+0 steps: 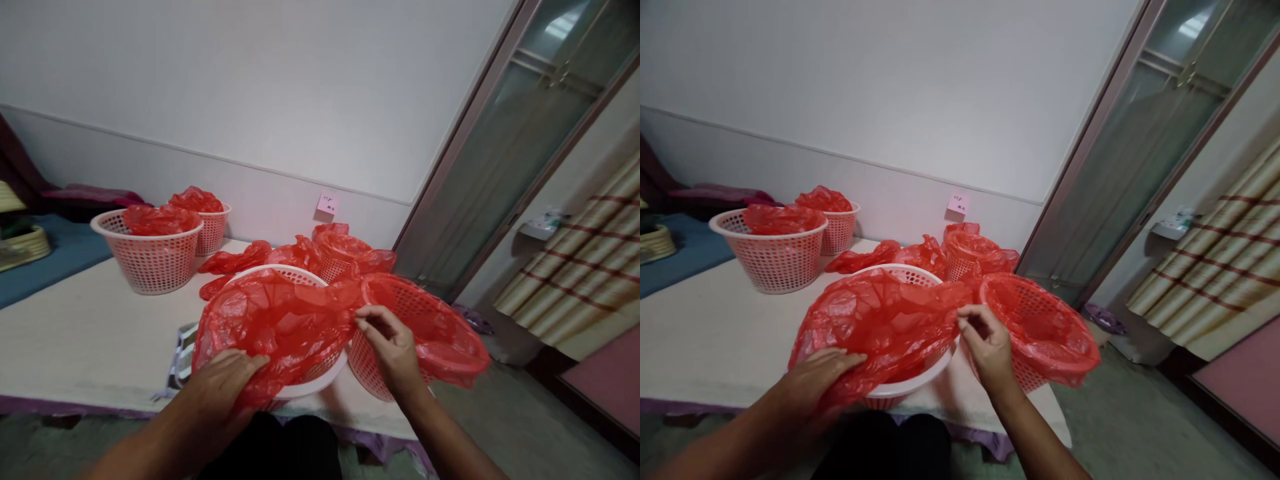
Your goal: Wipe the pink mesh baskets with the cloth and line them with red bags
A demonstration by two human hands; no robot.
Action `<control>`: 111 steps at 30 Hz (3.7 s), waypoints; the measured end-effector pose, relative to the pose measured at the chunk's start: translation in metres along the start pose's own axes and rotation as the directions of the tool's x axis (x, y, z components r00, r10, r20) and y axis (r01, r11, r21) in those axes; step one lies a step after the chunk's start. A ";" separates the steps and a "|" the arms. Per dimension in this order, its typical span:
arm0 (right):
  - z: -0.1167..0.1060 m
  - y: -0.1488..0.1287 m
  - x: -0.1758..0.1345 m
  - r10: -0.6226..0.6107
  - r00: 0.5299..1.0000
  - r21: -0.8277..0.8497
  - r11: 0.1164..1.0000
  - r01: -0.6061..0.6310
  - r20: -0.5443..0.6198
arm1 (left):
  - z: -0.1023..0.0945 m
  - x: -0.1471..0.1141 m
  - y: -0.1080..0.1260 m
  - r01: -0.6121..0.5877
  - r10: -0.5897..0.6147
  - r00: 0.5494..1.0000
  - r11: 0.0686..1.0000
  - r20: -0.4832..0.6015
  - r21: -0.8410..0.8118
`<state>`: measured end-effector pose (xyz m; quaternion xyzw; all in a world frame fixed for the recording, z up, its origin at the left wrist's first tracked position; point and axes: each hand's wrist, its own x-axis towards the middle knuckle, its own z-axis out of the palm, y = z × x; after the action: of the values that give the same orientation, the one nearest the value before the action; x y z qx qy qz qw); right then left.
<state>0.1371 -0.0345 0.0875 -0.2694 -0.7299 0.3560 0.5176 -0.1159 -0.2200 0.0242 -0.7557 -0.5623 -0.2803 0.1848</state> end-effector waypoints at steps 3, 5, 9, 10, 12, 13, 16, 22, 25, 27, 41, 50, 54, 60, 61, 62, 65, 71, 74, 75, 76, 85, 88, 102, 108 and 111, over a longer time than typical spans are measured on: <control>-0.013 0.004 0.012 0.031 0.987 -0.002 1.000 -0.031 -0.160 | -0.001 0.003 0.002 0.006 -0.008 0.999 0.997 -0.035 -0.076; -0.019 0.005 0.015 0.009 0.991 -0.095 0.995 -0.022 -0.136 | -0.004 0.006 0.002 -0.022 0.014 0.998 0.992 -0.063 -0.124; -0.019 -0.004 0.003 -0.117 0.993 -0.385 0.917 0.107 -0.003 | -0.010 0.011 -0.001 0.012 -0.021 0.995 0.995 -0.096 -0.097; -0.016 -0.009 -0.002 -0.174 0.984 -0.436 0.883 0.174 0.040 | -0.010 0.012 -0.001 0.013 -0.022 0.994 0.996 -0.104 -0.091; -0.009 -0.019 -0.014 -0.276 0.943 -0.488 0.807 0.334 0.187 | -0.010 0.015 -0.002 -0.009 -0.001 0.995 0.996 -0.103 -0.092; -0.004 -0.024 -0.019 -0.305 0.911 -0.491 0.770 0.407 0.277 | -0.009 0.016 -0.002 -0.010 0.001 0.995 0.996 -0.101 -0.091; 0.006 -0.029 -0.027 -0.275 0.826 -0.485 0.702 0.522 0.492 | -0.008 0.019 -0.003 0.035 -0.045 0.993 0.996 -0.113 -0.088; 0.009 -0.020 -0.013 -0.183 0.795 -0.611 0.549 0.570 0.578 | -0.010 0.017 -0.006 0.118 -0.129 0.991 0.950 -0.020 -0.291; 0.011 -0.016 -0.002 -0.216 0.773 -0.658 0.421 0.625 0.596 | -0.009 0.016 -0.009 0.219 -0.228 0.974 0.912 0.016 -0.347; 0.016 -0.010 0.004 -0.263 0.758 -0.669 0.358 0.651 0.597 | -0.007 0.018 -0.010 0.304 -0.312 0.949 0.875 0.039 -0.376; 0.002 -0.008 -0.010 -0.467 0.751 -0.486 0.574 0.658 0.466 | -0.025 0.034 -0.004 0.326 -0.192 0.936 0.790 0.296 -0.519; -0.024 0.037 -0.032 -0.013 0.961 -0.430 0.892 0.135 0.276 | -0.006 0.018 -0.013 0.051 -0.017 0.995 0.941 0.103 -0.335; -0.018 0.025 -0.017 0.292 0.944 -0.115 0.954 -0.276 0.152 | -0.002 0.006 -0.012 0.033 0.001 0.991 0.966 0.131 -0.256; 0.006 0.022 -0.010 0.470 0.877 0.038 0.879 -0.475 0.101 | 0.004 -0.024 0.001 -0.014 0.025 0.996 0.990 0.082 -0.139; 0.010 0.026 -0.012 0.461 0.885 0.055 0.884 -0.464 0.058 | 0.005 -0.029 0.003 -0.015 0.024 0.997 0.991 0.071 -0.133; 0.014 0.030 -0.014 0.458 0.889 0.083 0.885 -0.458 0.012 | 0.007 -0.034 0.005 -0.015 0.023 0.998 0.991 0.060 -0.130; 0.021 0.037 -0.021 0.496 0.868 0.191 0.855 -0.482 -0.030 | 0.009 -0.046 0.011 0.006 0.002 0.998 0.992 0.064 -0.129; 0.023 0.027 -0.028 0.521 0.852 0.267 0.817 -0.512 0.038 | -0.031 -0.019 0.015 0.155 -0.115 0.983 0.939 0.146 -0.308; 0.024 0.022 -0.031 0.527 0.850 0.259 0.818 -0.514 0.024 | -0.059 0.022 0.014 0.373 -0.272 0.922 0.817 0.277 -0.440; 0.025 0.021 -0.033 0.523 0.852 0.250 0.824 -0.509 0.011 | -0.064 0.037 0.012 0.402 -0.287 0.909 0.795 0.302 -0.455; 0.026 0.020 -0.034 0.518 0.855 0.238 0.831 -0.502 -0.003 | -0.067 0.051 0.010 0.405 -0.303 0.911 0.787 0.280 -0.465; 0.022 0.011 -0.046 0.439 0.898 0.153 0.886 -0.438 0.029 | -0.013 0.150 -0.056 0.277 -0.291 0.957 0.931 -0.024 -0.238; 0.018 0.013 -0.046 0.409 0.912 0.143 0.901 -0.409 0.033 | -0.007 0.156 -0.065 0.314 -0.277 0.948 0.897 0.159 -0.310; 0.017 0.033 -0.046 0.249 0.969 -0.031 0.968 -0.249 -0.011 | -0.001 0.148 -0.091 0.513 -0.502 0.856 0.794 0.122 -0.327; 0.015 0.040 -0.050 0.195 0.981 -0.132 0.972 -0.194 -0.007 | -0.021 0.142 -0.083 0.542 -0.450 0.841 0.704 0.302 -0.459; 0.014 0.041 -0.051 0.181 0.983 -0.179 0.967 -0.181 -0.018 | -0.034 0.133 -0.066 0.551 -0.365 0.829 0.659 0.423 -0.512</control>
<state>0.1409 -0.0520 0.0228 -0.3807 -0.7310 0.3341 0.4573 -0.1586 -0.1209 0.1324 -0.6367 -0.6335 -0.3738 -0.2315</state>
